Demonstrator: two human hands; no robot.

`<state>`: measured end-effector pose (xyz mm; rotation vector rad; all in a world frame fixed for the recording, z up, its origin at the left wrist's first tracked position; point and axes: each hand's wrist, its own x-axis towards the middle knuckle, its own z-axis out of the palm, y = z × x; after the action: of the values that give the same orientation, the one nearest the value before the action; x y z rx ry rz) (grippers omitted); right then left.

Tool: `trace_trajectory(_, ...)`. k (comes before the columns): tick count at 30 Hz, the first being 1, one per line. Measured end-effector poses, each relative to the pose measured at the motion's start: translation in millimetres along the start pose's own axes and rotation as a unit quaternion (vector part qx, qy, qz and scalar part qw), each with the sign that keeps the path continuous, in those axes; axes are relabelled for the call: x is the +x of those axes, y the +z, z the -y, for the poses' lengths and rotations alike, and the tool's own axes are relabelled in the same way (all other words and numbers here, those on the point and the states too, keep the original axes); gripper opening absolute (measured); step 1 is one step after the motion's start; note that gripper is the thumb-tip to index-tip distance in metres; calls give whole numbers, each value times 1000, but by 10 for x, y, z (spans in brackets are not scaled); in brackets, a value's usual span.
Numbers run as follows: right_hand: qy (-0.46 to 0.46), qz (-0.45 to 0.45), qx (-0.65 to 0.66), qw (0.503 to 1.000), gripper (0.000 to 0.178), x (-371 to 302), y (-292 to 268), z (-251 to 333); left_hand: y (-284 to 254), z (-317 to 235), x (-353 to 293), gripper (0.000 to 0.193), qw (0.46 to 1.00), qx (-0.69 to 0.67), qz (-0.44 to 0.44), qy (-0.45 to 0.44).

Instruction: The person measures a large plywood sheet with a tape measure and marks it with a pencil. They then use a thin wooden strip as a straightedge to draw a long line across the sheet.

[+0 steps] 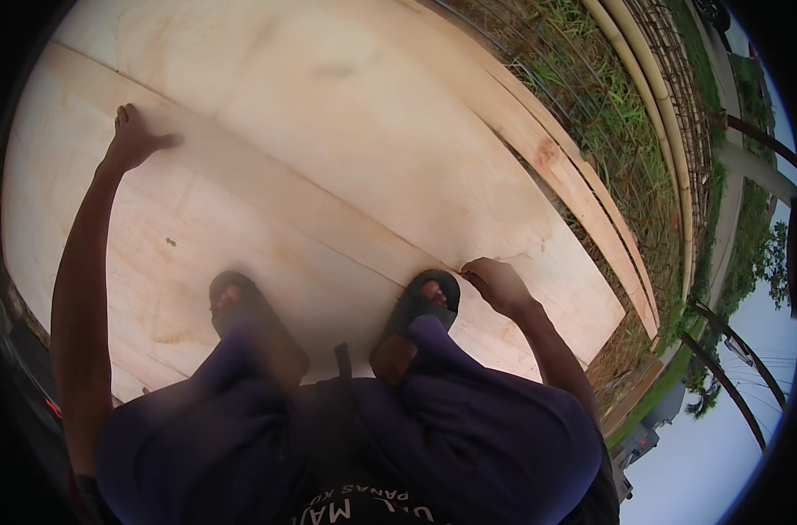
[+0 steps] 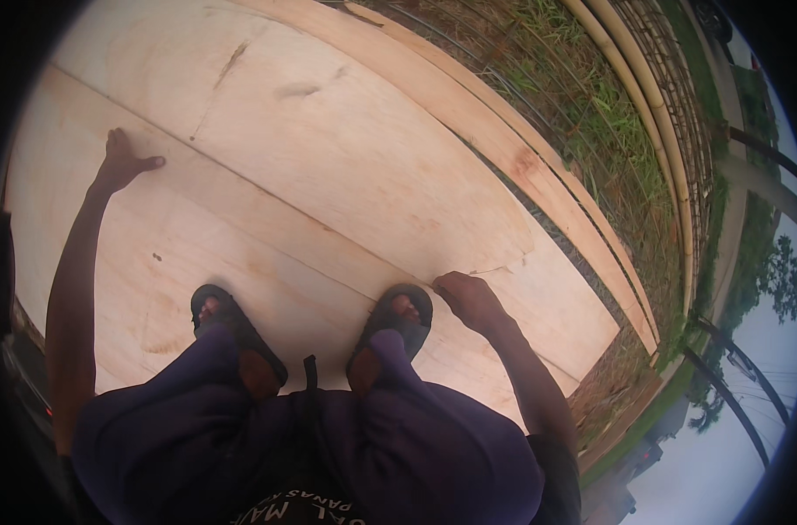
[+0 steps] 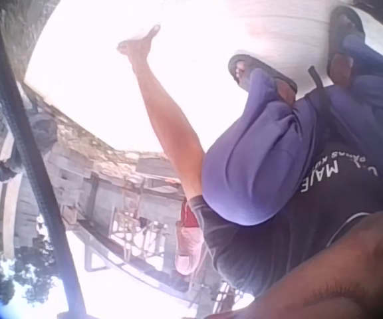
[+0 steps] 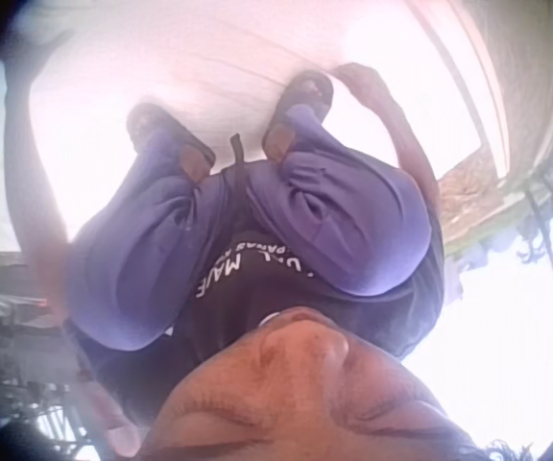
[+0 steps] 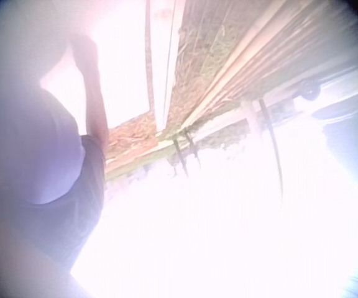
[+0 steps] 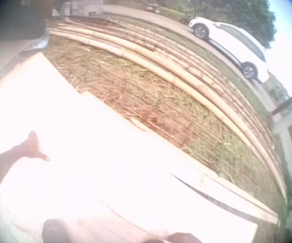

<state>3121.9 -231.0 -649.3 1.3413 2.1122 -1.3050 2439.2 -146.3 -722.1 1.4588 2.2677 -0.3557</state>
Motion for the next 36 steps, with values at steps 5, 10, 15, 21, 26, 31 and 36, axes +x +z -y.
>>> trace_trajectory(5, -35, -24, 17, 999, 18, 64, 32, -49, 74, 74, 61, 121, 998, 16, -51, 16)
trace_trajectory(10, -116, -45, 41, 991, 16, 530, -22, 232, 12, 133, 46, 111, 999, -6, -13, 40)
trace_trajectory(15, -169, -21, 40, 985, 19, 1068, -160, 753, -149, -58, 4, 148, 995, 39, 83, -29)
trace_trajectory(21, -238, -32, -23, 970, 18, 1800, -214, 1302, -451, -366, -127, 153, 992, -3, 126, -29)
trace_trajectory(26, -293, -46, -12, 955, 16, 2492, -277, 1965, -408, -238, -132, 154, 993, 2, 112, -36)
trace_trajectory(31, -338, -77, 54, 936, 15, 3149, -343, 2596, -484, -291, -239, 144, 997, -32, 60, -32)
trace_trajectory(36, -332, -52, 7, 942, 17, 3710, -527, 3287, -367, -252, -263, 135, 999, -27, -10, -38)
